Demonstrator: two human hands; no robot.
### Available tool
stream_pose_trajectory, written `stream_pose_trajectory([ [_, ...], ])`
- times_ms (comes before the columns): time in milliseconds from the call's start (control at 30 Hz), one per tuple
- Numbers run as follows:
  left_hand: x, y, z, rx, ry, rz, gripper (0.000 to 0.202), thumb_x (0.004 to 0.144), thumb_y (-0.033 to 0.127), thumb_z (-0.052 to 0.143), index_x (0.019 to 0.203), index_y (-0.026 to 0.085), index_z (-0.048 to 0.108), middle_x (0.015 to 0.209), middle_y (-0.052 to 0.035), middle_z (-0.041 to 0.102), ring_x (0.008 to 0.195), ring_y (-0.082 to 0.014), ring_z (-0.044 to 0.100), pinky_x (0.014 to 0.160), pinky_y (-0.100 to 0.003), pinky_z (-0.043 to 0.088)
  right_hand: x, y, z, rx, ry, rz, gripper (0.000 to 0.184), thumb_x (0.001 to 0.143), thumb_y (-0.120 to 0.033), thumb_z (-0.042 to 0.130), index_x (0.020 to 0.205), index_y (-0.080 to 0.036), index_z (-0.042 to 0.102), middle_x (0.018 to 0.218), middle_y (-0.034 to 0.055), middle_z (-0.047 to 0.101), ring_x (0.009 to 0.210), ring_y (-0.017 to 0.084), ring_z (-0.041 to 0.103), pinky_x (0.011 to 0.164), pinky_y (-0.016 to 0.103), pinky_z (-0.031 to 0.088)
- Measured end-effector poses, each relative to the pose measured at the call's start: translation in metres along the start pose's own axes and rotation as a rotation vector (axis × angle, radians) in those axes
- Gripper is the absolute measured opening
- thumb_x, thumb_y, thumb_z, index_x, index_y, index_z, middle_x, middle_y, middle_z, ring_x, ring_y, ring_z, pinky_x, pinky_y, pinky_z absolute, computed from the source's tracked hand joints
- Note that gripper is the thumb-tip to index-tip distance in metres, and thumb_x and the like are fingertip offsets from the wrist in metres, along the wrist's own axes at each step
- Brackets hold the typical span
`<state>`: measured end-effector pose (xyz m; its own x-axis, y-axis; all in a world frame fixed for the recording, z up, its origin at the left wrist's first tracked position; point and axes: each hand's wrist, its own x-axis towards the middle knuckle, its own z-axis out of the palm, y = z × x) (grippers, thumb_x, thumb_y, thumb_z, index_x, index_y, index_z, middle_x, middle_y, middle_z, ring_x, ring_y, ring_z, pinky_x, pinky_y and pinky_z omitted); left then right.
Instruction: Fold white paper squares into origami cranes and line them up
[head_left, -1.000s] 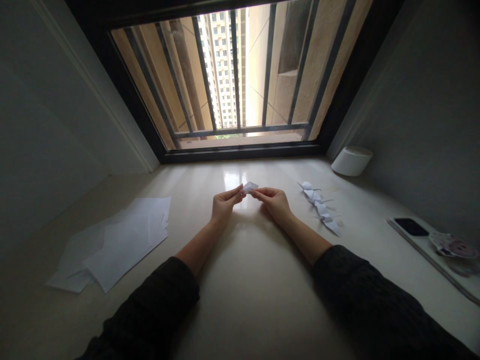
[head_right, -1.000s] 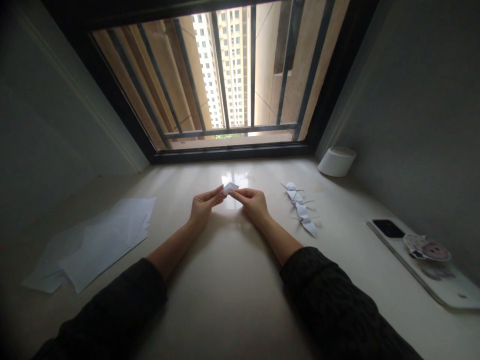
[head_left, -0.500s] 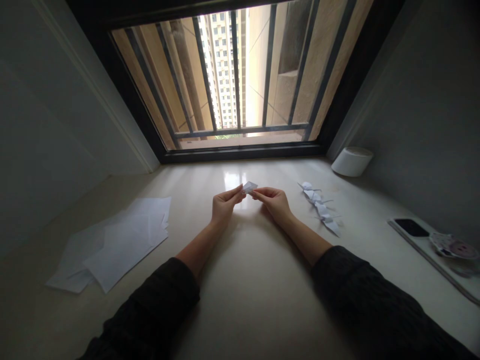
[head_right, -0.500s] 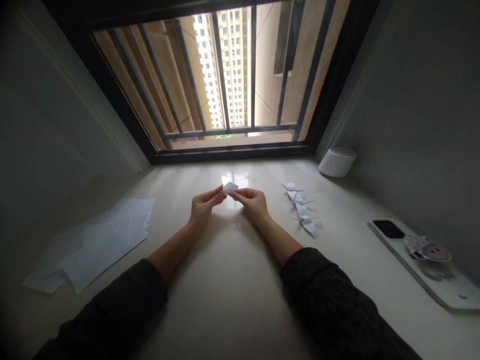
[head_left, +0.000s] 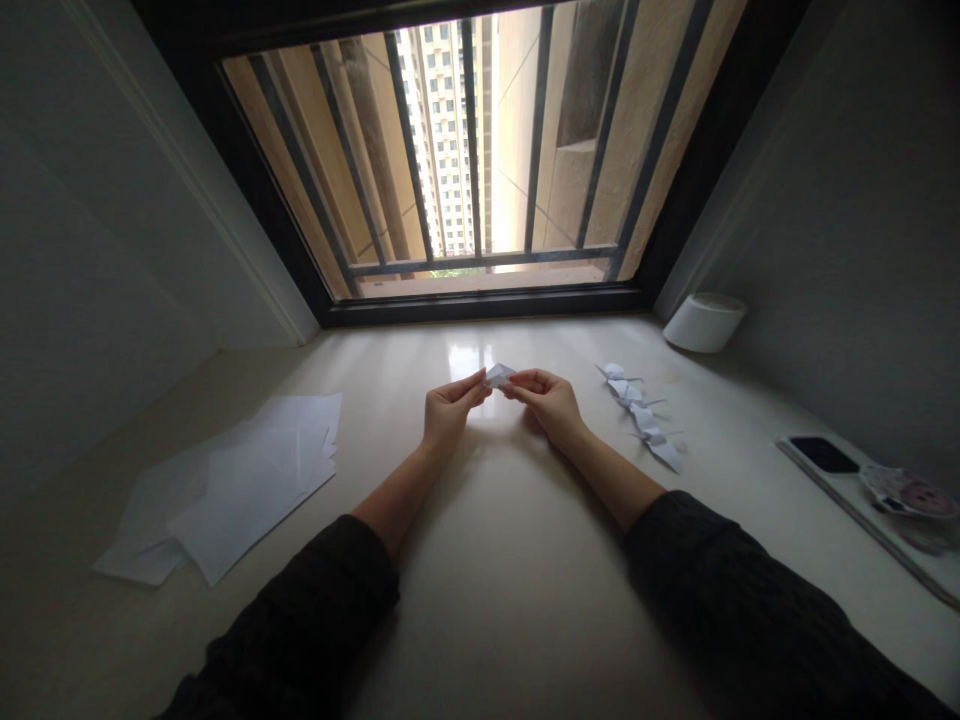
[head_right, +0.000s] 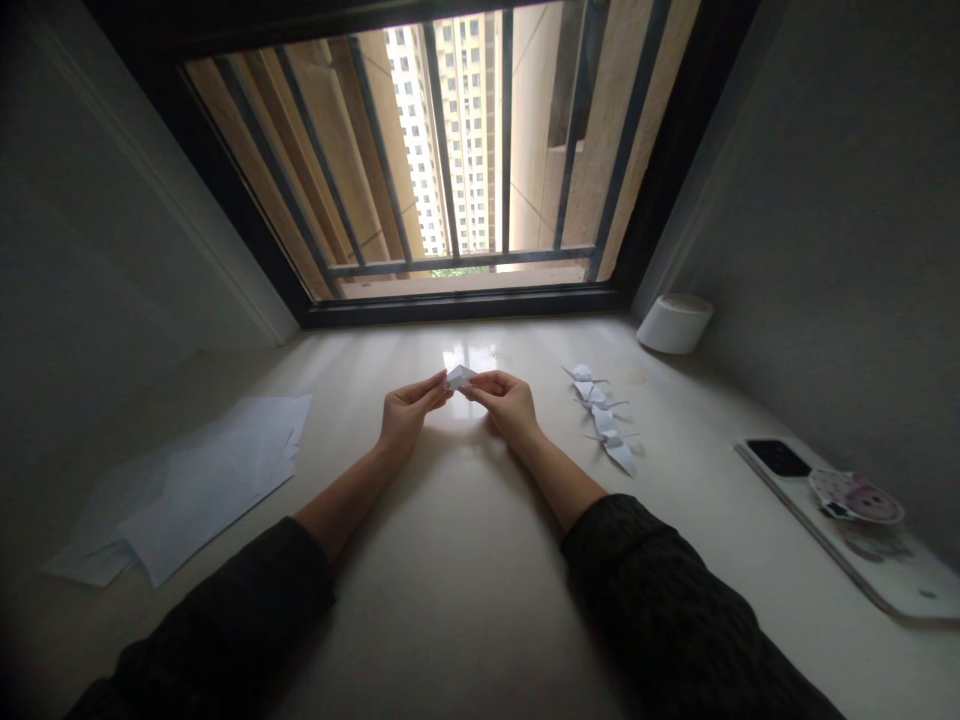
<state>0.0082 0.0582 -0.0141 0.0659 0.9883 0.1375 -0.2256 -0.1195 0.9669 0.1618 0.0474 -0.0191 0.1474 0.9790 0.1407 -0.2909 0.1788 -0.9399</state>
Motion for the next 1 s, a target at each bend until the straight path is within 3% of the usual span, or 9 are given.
stream_pose_trajectory([
  [200,-0.0006,-0.0007,-0.0005,0.009,-0.002,-0.006,0.041,0.063,0.035,0.076,0.1,0.016,0.07,0.091,-0.0105,0.072,0.078,-0.0194,0.068,0.078,-0.035,0.05,0.0018,0.0012,0.0004,0.022,0.006,0.011,0.034,0.046,-0.032,0.085,0.069,-0.018,0.065,0.068,0.0019,0.07,0.062,0.015,0.065,0.071,0.031,0.053],
  [433,0.0018,0.0003,-0.0011,0.038,-0.045,0.007,0.068,0.062,0.033,0.078,0.124,0.017,0.055,0.081,-0.0061,0.073,0.078,-0.0183,0.067,0.079,-0.034,0.049,0.0025,0.0025,-0.0019,-0.004,0.017,-0.004,0.038,0.046,-0.038,0.085,0.065,-0.019,0.058,0.06,-0.0001,0.065,0.059,0.015,0.063,0.066,0.03,0.051],
  [500,0.0025,-0.0005,-0.0014,0.065,-0.067,-0.007,0.065,0.059,0.032,0.08,0.119,0.017,0.059,0.082,-0.0066,0.073,0.079,-0.0185,0.067,0.079,-0.032,0.049,0.0021,0.0022,-0.0026,-0.02,0.022,-0.006,0.039,0.046,-0.04,0.085,0.065,-0.019,0.057,0.06,-0.0005,0.065,0.059,0.016,0.064,0.066,0.03,0.051],
  [667,0.0034,-0.005,-0.0034,0.182,-0.128,0.0,0.033,0.065,0.04,0.074,0.086,0.014,0.071,0.083,-0.009,0.072,0.079,-0.02,0.066,0.071,-0.029,0.048,0.0008,0.0014,-0.0018,-0.046,0.008,-0.02,0.043,0.046,-0.046,0.084,0.063,-0.02,0.054,0.059,-0.0002,0.064,0.059,0.017,0.064,0.067,0.032,0.051],
  [1000,0.0006,-0.0002,-0.0019,0.175,-0.091,0.001,0.028,0.065,0.039,0.072,0.079,0.014,0.072,0.074,-0.0076,0.071,0.073,-0.019,0.065,0.069,-0.029,0.048,-0.0005,0.0001,0.0017,-0.039,-0.01,-0.037,0.051,0.044,-0.05,0.083,0.059,-0.022,0.043,0.06,-0.0001,0.065,0.058,0.017,0.063,0.065,0.034,0.052],
])
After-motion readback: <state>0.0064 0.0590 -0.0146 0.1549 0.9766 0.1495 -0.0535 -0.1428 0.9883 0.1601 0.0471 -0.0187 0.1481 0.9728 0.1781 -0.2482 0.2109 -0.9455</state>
